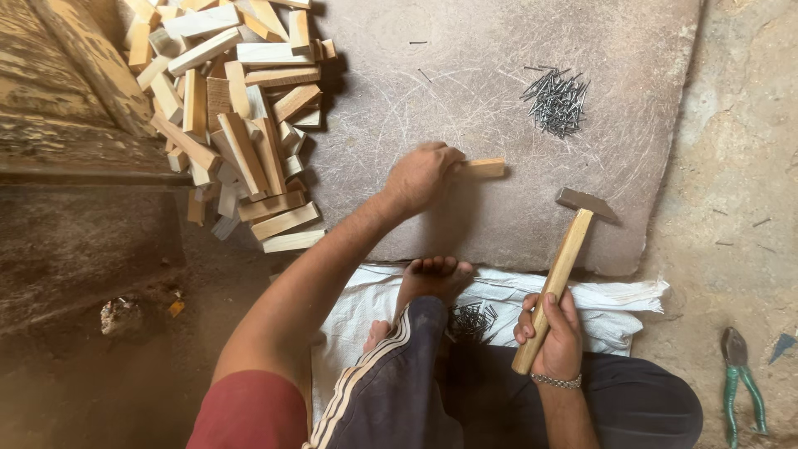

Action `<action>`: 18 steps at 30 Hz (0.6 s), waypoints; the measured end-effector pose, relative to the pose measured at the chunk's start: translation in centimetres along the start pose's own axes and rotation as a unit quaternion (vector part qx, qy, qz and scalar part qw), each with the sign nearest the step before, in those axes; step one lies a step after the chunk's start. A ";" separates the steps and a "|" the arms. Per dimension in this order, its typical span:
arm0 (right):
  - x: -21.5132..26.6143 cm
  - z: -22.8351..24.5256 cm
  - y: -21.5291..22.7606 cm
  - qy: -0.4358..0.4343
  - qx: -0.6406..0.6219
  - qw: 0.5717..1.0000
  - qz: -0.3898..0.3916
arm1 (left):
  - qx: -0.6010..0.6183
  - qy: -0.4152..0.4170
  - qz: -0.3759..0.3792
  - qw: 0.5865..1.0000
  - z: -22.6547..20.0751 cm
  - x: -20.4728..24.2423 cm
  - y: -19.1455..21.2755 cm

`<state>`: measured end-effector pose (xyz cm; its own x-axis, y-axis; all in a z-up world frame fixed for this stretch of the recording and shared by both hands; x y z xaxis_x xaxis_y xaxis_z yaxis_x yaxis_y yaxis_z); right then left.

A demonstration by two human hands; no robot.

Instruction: The person sits on the floor and repeatedly hammers nails into small wooden blocks. They pick up a block, place a nail, hammer it in, and then toss the finished block into a nearby red bucket.

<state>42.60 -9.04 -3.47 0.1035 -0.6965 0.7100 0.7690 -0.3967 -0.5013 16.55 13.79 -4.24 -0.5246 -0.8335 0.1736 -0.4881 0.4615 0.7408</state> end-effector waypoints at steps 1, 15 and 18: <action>-0.1 0.2 0.0 0.002 0.000 1.000 0.004 | -0.079 -0.040 -0.055 0.995 0.4 -0.5 0.4; 0.1 -0.2 0.0 0.003 -0.004 1.000 0.011 | -0.099 -0.093 -0.120 0.983 0.7 3.3 1.2; -0.2 -0.1 0.0 -0.002 0.001 1.000 -0.001 | -0.145 -0.109 -0.054 0.982 -0.3 1.6 0.6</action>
<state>42.49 -8.96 -3.62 0.1048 -0.6932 0.7131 0.7707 -0.3966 -0.4988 15.57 12.62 -3.35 -0.6332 -0.7731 -0.0363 -0.3466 0.2412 0.9065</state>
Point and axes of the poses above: each hand's wrist, its own x-axis away from the middle knuckle, its own y-axis out of the back of the hand, z = x × y, the point moved 1 cm from there along -x, towards the middle knuckle, and after that the axes turned 14 degrees about -y, right-handed, at the moved point
